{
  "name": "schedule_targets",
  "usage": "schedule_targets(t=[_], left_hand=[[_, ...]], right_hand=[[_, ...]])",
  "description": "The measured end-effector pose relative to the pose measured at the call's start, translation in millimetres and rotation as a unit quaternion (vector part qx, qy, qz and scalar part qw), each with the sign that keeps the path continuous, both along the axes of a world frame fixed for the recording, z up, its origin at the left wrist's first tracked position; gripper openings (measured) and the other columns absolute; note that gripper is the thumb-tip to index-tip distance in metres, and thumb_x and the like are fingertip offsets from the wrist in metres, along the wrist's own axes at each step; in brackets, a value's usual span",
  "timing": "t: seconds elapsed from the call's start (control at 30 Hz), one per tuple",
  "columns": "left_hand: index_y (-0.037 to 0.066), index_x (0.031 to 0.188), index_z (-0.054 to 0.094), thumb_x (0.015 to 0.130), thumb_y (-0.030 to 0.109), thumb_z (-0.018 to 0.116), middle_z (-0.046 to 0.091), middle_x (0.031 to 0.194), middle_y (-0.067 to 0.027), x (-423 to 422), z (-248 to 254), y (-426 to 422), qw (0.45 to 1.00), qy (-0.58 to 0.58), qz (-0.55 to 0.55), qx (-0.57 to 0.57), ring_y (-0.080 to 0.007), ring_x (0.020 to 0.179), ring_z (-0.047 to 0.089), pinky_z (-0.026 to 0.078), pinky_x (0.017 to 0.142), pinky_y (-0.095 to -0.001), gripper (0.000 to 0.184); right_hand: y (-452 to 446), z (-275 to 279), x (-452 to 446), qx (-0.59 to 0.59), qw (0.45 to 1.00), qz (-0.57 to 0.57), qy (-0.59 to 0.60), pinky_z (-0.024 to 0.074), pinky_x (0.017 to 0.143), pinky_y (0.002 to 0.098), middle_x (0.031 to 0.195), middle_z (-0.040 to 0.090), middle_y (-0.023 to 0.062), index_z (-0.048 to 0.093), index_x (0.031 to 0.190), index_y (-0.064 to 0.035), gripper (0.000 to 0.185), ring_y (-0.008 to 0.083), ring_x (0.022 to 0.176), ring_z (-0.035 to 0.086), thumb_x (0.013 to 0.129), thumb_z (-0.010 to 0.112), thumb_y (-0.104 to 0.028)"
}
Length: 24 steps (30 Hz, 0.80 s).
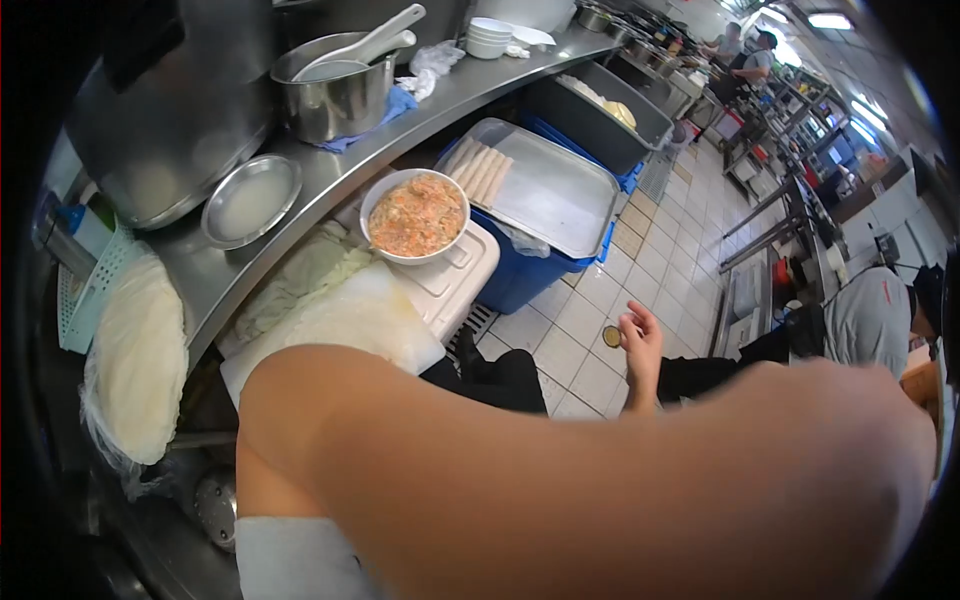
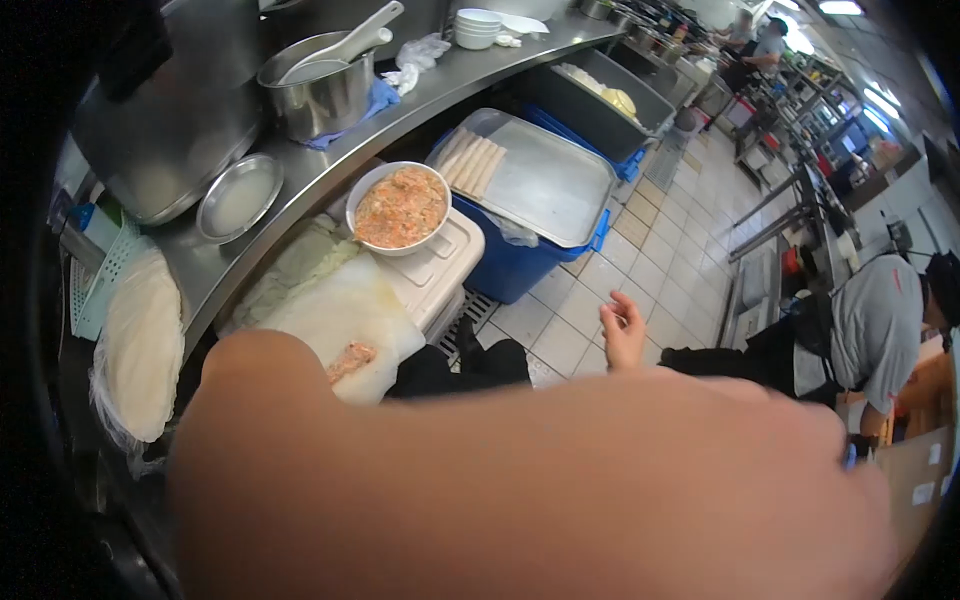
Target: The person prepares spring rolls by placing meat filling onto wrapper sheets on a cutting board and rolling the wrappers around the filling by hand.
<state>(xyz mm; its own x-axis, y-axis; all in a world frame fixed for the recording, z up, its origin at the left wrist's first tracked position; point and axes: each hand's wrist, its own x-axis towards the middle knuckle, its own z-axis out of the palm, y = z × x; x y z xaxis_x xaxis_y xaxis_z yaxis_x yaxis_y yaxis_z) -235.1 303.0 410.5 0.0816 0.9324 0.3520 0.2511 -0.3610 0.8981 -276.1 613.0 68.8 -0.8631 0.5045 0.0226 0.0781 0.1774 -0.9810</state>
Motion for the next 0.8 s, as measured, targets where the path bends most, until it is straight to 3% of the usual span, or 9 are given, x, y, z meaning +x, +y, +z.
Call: schedule_targets(t=[0.1, 0.13, 0.17, 0.2, 0.3, 0.4, 0.47, 0.57, 0.8], left_hand=[[-0.001, 0.129, 0.056, 0.095, 0.005, 0.057, 0.064, 0.118, -0.0099, -18, -33, -24, 0.981, -0.143, 0.128, -0.027, -0.0175, 0.11, 0.062, 0.048, 0.098, -0.0317, 0.035], [-0.001, 0.129, 0.056, 0.094, 0.004, 0.057, 0.064, 0.119, -0.0099, -24, -60, -31, 0.962, -0.176, 0.206, -0.044, -0.0175, 0.111, 0.061, 0.048, 0.099, -0.0318, 0.035], [-0.001, 0.129, 0.056, 0.095, 0.003, 0.057, 0.064, 0.119, -0.0099, -29, -96, -38, 0.939, -0.177, 0.287, -0.069, -0.0172, 0.115, 0.06, 0.047, 0.101, -0.0327, 0.034], [-0.001, 0.128, 0.057, 0.092, 0.002, 0.061, 0.064, 0.119, -0.0103, -33, -137, -50, 0.906, -0.149, 0.385, -0.089, -0.0174, 0.117, 0.059, 0.046, 0.102, -0.0331, 0.036], [0.0, 0.118, 0.063, 0.076, 0.008, 0.079, 0.066, 0.115, -0.017, -14, -248, -112, 0.741, -0.004, 0.66, -0.126, -0.0304, 0.109, 0.064, 0.05, 0.094, -0.0373, 0.046], [0.0, 0.12, 0.063, 0.065, 0.008, 0.085, 0.065, 0.117, -0.0198, 20, -317, -158, 0.564, 0.103, 0.798, -0.185, -0.0387, 0.108, 0.062, 0.049, 0.095, -0.0418, 0.06], [0.0, 0.12, 0.063, 0.064, 0.009, 0.085, 0.065, 0.117, -0.0189, 37, -345, -175, 0.557, 0.119, 0.792, -0.222, -0.0383, 0.109, 0.061, 0.048, 0.095, -0.0425, 0.061], [0.0, 0.119, 0.063, 0.062, 0.009, 0.086, 0.065, 0.118, -0.018, 50, -361, -193, 0.547, 0.184, 0.782, -0.235, -0.0374, 0.109, 0.06, 0.047, 0.096, -0.0427, 0.062], [0.001, 0.101, 0.07, 0.065, 0.006, 0.083, 0.069, 0.105, -0.0133, 40, -374, -188, 0.545, 0.151, 0.805, -0.18, -0.0324, 0.099, 0.063, 0.05, 0.088, -0.04, 0.038]], right_hand=[[-20, 0, -3, 0.095, 0.995, -0.038, 0.019, 0.0454, 0.06, 0.0243, 0.093, 0.062, 0.0022, 0.067, 0.116, -0.0059, 0.032, 0.0096, 0.074, 0.057, 0.085, 0.073, -0.01], [-33, -1, -7, 0.139, 0.988, -0.057, 0.023, 0.0466, 0.06, 0.0251, 0.092, 0.063, 0.0025, 0.067, 0.114, -0.0055, 0.03, 0.0103, 0.075, 0.058, 0.084, 0.073, -0.01], [-43, -4, -7, 0.2, 0.966, 0.009, 0.165, 0.0491, 0.063, 0.0263, 0.091, 0.064, 0.0038, 0.07, 0.107, -0.0058, 0.026, 0.0117, 0.077, 0.061, 0.082, 0.074, -0.009], [-65, -3, -10, 0.193, 0.971, 0.022, 0.139, 0.0499, 0.064, 0.0274, 0.091, 0.065, 0.0046, 0.07, 0.106, -0.0061, 0.024, 0.0124, 0.077, 0.061, 0.082, 0.074, -0.009], [-160, 24, -7, 0.197, 0.954, 0.177, 0.145, 0.0529, 0.071, 0.0286, 0.096, 0.068, 0.0085, 0.069, 0.106, -0.0033, 0.026, 0.018, 0.085, 0.065, 0.081, 0.074, -0.009], [-234, 11, -10, 0.233, 0.817, 0.47, 0.24, 0.0512, 0.089, 0.0404, 0.12, 0.062, 0.0142, 0.063, 0.119, -0.0034, 0.045, 0.03, 0.106, 0.062, 0.08, 0.079, -0.021], [-278, 4, -16, 0.212, 0.73, 0.578, 0.297, 0.045, 0.098, 0.0442, 0.126, 0.057, 0.0141, 0.059, 0.124, -0.0031, 0.06, 0.0319, 0.116, 0.056, 0.075, 0.081, -0.03], [-319, -23, -19, 0.289, 0.655, 0.632, 0.297, 0.0465, 0.093, 0.0413, 0.117, 0.06, 0.0129, 0.063, 0.116, -0.0028, 0.061, 0.0315, 0.113, 0.058, 0.067, 0.084, -0.031], [-318, -44, -38, 0.254, 0.662, 0.65, 0.272, 0.048, 0.091, 0.0406, 0.111, 0.062, 0.0111, 0.066, 0.113, -0.0043, 0.05, 0.0304, 0.109, 0.059, 0.071, 0.081, -0.027]])
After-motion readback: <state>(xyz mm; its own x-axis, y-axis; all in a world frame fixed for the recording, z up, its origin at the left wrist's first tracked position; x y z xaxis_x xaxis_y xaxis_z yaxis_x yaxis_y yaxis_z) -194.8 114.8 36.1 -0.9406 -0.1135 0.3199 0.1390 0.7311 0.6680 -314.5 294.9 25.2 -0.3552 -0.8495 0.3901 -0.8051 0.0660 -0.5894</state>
